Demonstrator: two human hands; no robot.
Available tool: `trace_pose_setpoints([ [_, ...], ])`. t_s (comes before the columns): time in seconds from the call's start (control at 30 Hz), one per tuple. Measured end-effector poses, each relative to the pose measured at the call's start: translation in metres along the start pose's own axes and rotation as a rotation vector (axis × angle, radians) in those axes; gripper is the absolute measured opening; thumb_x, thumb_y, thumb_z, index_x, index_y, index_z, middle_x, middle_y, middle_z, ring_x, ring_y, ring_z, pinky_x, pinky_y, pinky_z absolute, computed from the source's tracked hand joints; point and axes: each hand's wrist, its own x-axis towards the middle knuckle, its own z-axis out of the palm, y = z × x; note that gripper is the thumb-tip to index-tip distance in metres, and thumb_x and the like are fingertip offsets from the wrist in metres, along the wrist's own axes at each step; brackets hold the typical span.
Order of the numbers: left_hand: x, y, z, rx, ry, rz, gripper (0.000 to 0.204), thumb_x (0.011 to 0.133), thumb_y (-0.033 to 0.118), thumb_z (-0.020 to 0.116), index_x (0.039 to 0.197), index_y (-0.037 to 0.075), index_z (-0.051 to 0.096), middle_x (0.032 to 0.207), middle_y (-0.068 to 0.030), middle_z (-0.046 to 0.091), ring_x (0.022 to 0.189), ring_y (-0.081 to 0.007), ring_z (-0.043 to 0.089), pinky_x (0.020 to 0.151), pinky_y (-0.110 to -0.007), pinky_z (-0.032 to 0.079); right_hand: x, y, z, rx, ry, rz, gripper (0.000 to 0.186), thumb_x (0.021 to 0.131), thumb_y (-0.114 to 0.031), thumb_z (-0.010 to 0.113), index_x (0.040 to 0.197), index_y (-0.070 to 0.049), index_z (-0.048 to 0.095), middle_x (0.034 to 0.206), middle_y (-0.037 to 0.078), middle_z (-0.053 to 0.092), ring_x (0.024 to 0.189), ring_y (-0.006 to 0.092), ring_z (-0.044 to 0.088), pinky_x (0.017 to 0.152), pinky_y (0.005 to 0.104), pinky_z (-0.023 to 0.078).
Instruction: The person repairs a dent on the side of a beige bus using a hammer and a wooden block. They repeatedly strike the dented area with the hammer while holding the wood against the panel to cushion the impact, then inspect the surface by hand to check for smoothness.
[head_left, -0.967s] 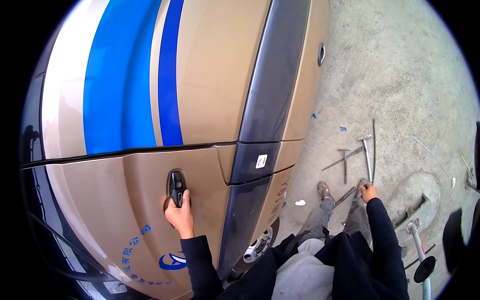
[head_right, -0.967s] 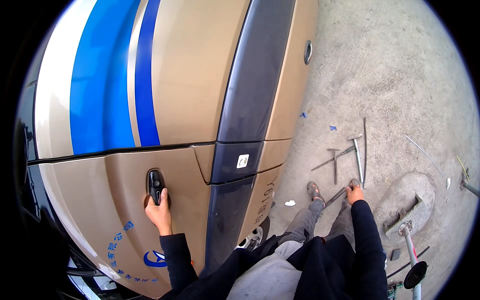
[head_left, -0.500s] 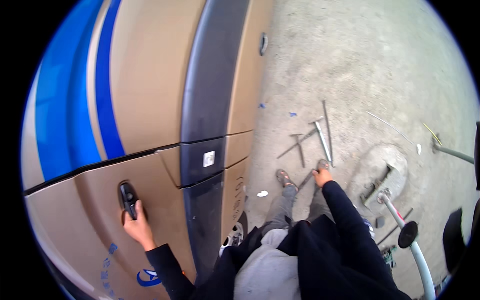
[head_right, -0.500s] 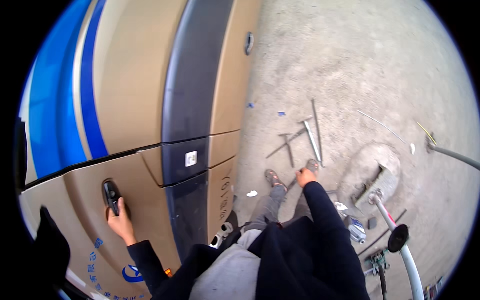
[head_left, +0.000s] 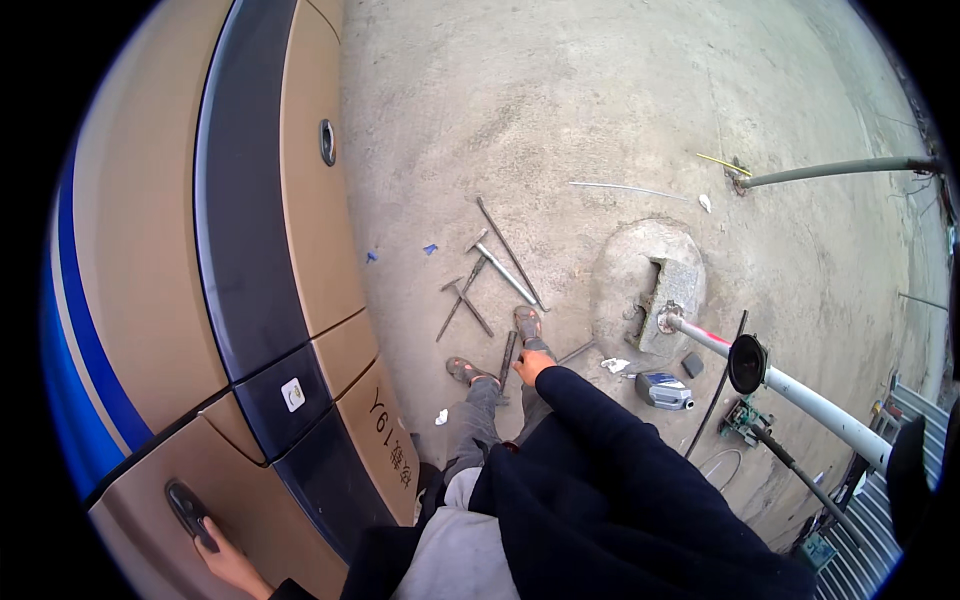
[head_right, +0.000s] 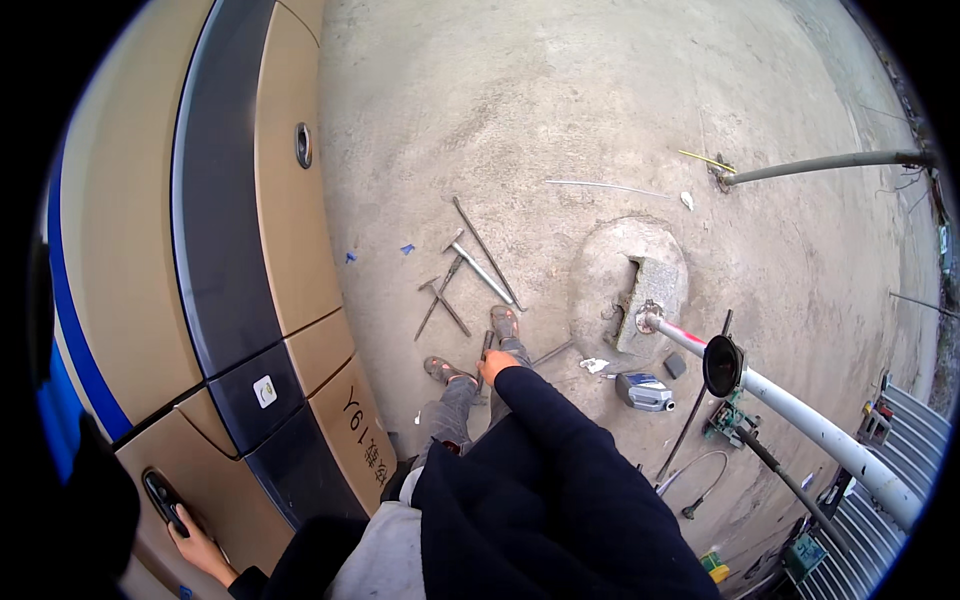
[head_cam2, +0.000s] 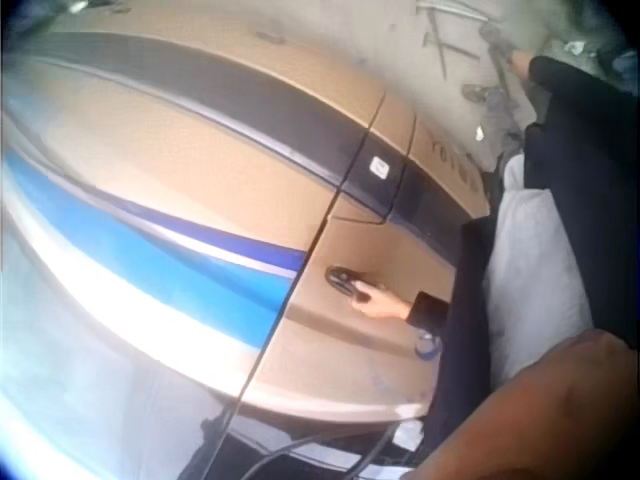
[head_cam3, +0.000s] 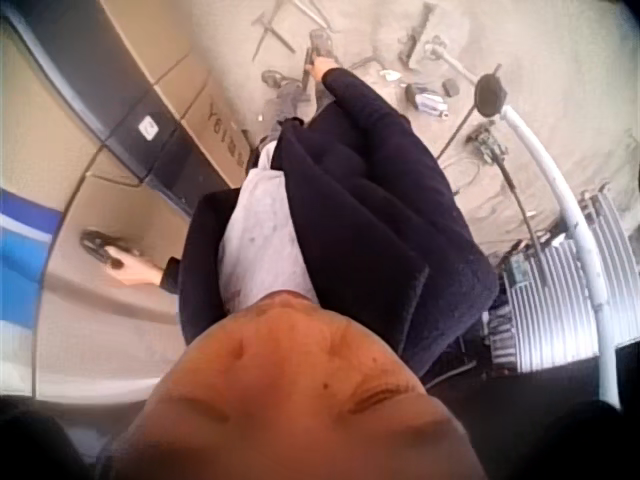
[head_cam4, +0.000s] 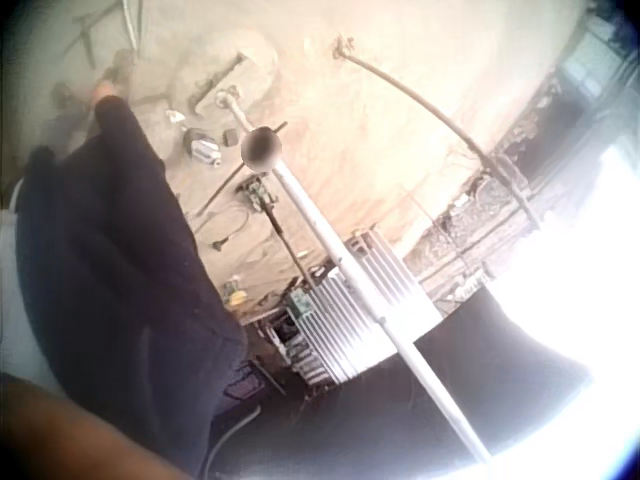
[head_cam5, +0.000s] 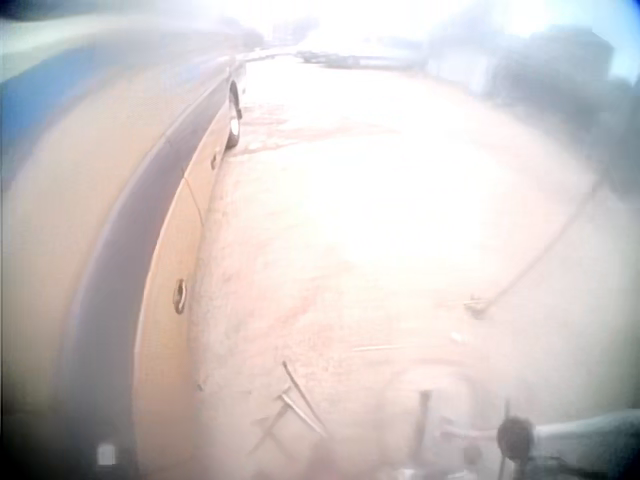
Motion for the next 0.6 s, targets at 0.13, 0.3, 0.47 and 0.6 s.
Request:
trace_pose_setpoints([
  [0.13,-0.028,0.065,0.008,-0.385,0.192,0.152,0.039,0.1,0.03,0.06,0.118,-0.004,0.063,0.11,-0.0175,0.068,0.098,-0.0276,0.067,0.087,-0.036,0.052,-0.025,0.011,-0.017,0.088,0.052,0.133,0.042,0.094,-0.038,0.058,0.108,0.001,0.067,0.109,0.026,0.068,0.107,0.0411,0.064,0.093,0.0493,0.049],
  [0.3,-0.09,0.165,0.125,-0.756,-0.974,0.518,0.031,0.103,0.02,0.055,0.122,-0.004,0.058,0.104,-0.0131,0.066,0.095,-0.02,0.063,0.087,-0.031,0.05,-0.055,0.028,0.007,0.233,0.207,0.232,0.041,0.094,-0.038,0.058,0.111,-0.001,0.066,0.112,0.024,0.068,0.108,0.0395,0.063,0.094,0.049,0.049],
  [0.47,-0.182,0.109,0.294,-0.332,-1.631,0.91,0.037,0.1,0.03,0.06,0.116,-0.003,0.065,0.097,-0.0154,0.071,0.092,-0.0212,0.068,0.085,-0.033,0.052,-0.144,0.029,0.07,0.533,0.474,0.353,0.037,0.093,-0.037,0.06,0.105,-0.002,0.066,0.107,0.023,0.068,0.105,0.0399,0.064,0.089,0.0479,0.049],
  [0.6,-0.248,0.08,0.298,-0.239,-2.03,0.962,0.036,0.101,0.03,0.058,0.107,-0.004,0.067,0.089,-0.0079,0.069,0.084,-0.0131,0.062,0.078,-0.029,0.05,-0.233,0.054,0.173,0.701,0.631,0.596,0.037,0.093,-0.037,0.06,0.105,-0.002,0.067,0.106,0.022,0.069,0.105,0.0396,0.064,0.09,0.0475,0.049],
])
